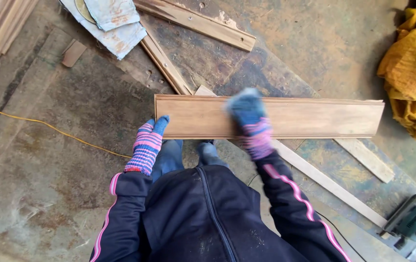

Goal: Sanding a wooden board by hand using a piece of sandpaper.

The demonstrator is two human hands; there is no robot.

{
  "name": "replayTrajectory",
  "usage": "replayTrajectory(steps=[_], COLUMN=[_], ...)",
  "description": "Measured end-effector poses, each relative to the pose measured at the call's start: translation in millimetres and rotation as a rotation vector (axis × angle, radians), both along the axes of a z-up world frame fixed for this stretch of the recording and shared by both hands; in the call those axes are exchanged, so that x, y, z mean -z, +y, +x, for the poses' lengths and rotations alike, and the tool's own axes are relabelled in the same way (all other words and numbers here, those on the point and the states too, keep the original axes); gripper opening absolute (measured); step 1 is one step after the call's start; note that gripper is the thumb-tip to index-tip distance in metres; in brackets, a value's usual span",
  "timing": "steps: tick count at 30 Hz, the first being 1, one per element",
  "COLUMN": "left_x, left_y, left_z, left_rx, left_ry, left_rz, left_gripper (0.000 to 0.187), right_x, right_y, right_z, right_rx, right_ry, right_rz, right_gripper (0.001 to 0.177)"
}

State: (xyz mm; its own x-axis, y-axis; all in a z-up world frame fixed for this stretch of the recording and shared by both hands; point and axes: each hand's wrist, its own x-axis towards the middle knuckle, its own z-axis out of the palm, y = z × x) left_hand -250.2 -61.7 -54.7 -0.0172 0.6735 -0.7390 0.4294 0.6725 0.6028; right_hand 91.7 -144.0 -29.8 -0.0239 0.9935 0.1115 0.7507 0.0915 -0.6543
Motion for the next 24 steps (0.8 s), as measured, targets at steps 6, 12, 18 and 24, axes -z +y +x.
replayTrajectory(steps=[6, 12, 18, 24], left_x=[-18.0, -6.2, 1.1, -16.4], left_y=[12.0, 30.0, 45.3, 61.5], left_z=[-0.6, -7.7, -17.3, -13.3], left_rx=[0.186, 0.322, 0.49, 0.704], left_ry=[0.028, -0.062, -0.049, 0.174], left_rz=[0.003, -0.006, -0.04, -0.115], left_gripper=[0.061, 0.066, 0.066, 0.07], right_x=[32.8, -23.1, -2.2, -22.9], right_y=[-54.0, 29.6, 22.1, 0.2], right_z=[116.0, -103.0, -95.3, -59.1], right_rx=[0.389, 0.083, 0.019, 0.318], right_ry=[-0.456, -0.303, -0.374, -0.372], right_rz=[-0.1, 0.04, 0.034, 0.145], right_gripper=[0.062, 0.083, 0.069, 0.07])
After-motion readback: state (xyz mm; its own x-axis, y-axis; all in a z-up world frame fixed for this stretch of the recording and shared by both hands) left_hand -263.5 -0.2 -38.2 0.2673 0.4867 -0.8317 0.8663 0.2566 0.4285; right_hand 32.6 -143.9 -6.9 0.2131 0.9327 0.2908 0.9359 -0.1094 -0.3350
